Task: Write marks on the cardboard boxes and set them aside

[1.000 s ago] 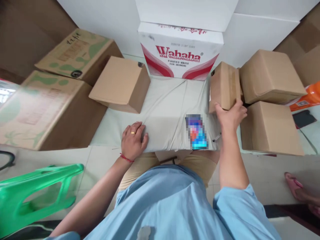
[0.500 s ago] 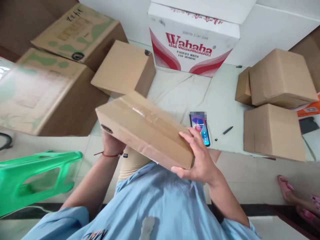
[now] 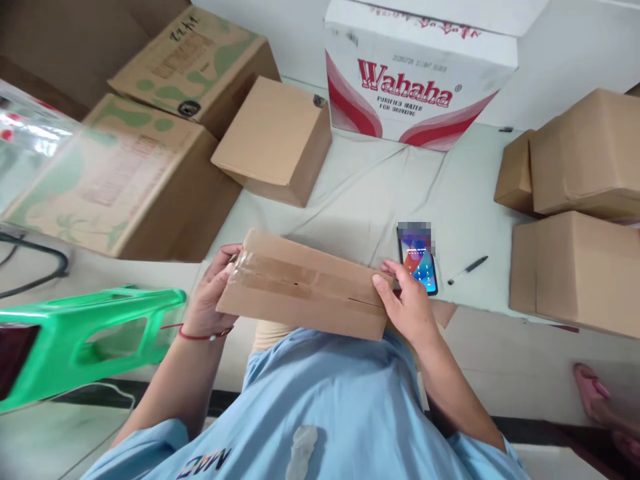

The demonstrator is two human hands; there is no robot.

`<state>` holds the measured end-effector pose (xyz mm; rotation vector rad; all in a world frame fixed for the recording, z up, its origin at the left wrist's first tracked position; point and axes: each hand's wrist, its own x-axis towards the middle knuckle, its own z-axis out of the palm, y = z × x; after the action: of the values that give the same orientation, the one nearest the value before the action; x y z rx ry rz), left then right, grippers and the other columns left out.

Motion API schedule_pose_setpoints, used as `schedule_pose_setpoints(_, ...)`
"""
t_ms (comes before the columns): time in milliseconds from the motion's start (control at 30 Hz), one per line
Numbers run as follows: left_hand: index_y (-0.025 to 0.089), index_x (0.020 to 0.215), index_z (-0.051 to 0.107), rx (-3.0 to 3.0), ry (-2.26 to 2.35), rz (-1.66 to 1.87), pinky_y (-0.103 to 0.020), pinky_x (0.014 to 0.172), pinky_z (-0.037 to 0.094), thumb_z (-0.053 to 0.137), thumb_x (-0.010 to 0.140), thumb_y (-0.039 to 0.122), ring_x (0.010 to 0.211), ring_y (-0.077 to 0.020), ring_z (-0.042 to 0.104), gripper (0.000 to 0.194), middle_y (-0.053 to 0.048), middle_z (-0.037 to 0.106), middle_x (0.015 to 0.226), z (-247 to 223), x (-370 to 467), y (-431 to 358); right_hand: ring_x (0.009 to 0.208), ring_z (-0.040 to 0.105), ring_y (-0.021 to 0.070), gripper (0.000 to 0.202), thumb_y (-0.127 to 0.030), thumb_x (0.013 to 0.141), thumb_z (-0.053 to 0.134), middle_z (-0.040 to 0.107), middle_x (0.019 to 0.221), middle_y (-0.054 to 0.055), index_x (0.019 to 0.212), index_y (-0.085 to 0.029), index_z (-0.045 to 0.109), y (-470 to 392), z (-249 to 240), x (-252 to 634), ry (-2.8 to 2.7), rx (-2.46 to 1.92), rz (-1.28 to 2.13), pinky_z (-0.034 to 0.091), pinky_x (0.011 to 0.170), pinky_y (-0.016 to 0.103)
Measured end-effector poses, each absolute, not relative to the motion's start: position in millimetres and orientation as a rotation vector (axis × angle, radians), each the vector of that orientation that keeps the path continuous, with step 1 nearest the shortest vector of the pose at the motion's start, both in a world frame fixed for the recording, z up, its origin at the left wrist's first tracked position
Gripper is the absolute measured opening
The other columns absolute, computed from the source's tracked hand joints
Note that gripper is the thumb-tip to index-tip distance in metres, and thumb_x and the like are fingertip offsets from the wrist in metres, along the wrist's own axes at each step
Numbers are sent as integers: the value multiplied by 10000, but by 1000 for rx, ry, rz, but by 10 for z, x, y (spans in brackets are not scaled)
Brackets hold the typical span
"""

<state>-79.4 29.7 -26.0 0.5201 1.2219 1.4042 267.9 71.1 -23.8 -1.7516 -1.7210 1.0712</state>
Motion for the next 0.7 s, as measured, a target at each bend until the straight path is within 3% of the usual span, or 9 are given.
schedule_pose_setpoints(67,256,1075,775,641,1197,1426,-224,656,547,988,757,571,743,-135,642,496,-2,732,939,-113,-691,336,1213,775,343,601,-744,977,635,829,1259,148,1268,-241,787,708,-198,2707,-1679,-1809,1094,601,1076,548)
schedule_pose_setpoints(200,259,1133,790,878,1182,1463,-219,812,576,1021,739,528,919,-151,693,531,-19,755,1004,124,-577,395,1152,789,329,648,-736,903,738,833,1258,143,1301,-226,763,741,-180,2784,-1398,-1835,1090,612,1037,528)
schedule_pose_setpoints(300,262,1282,769,1029,1258,1347,-311,981,594,952,843,523,1131,-221,727,543,-80,777,1217,249,-594,360,1124,791,306,627,-676,860,823,832,1248,139,1284,-220,759,757,-203,2837,-1217,-1742,1088,623,1023,504)
schedule_pose_setpoints(367,248,1393,718,1128,1291,1247,-417,1109,568,862,885,658,1267,-295,701,669,-125,740,1363,296,-632,321,1151,786,293,583,-604,854,861,828,1251,127,1284,-228,747,745,-206,2850,-1162,-1646,1082,633,1021,484)
schedule_pose_setpoints(433,229,1388,693,1182,1295,1182,-484,1166,539,834,833,776,1321,-351,671,792,-143,722,1375,286,-671,298,1183,778,283,540,-532,868,874,815,1275,118,1297,-239,725,718,-196,2835,-1171,-1565,1037,636,1038,479)
schedule_pose_setpoints(500,231,1272,690,1138,1344,1187,-451,1075,587,929,758,719,1249,-344,690,748,-120,733,1268,214,-694,302,1263,753,283,512,-465,892,871,781,1356,122,1324,-252,697,690,-183,2796,-1219,-1476,978,617,1098,496)
schedule_pose_setpoints(567,249,1198,659,1021,1389,1246,-343,886,616,1045,678,522,1087,-279,713,703,-69,723,1152,106,-695,324,1385,696,295,489,-401,913,866,718,1474,132,1343,-271,675,674,-176,2750,-1258,-1364,941,582,1166,519)
schedule_pose_setpoints(633,273,1252,630,902,1356,1303,-278,774,592,1083,617,399,990,-232,700,790,-44,706,1140,-1,-679,345,1469,642,309,454,-351,927,860,662,1555,136,1337,-290,673,671,-176,2716,-1272,-1266,926,559,1201,540)
schedule_pose_setpoints(700,314,1387,589,831,1296,1318,-278,780,591,1091,586,333,1002,-232,698,946,-45,700,1191,-83,-659,355,1496,622,317,420,-312,944,844,651,1573,128,1334,-307,688,675,-173,2706,-1283,-1204,919,552,1211,560)
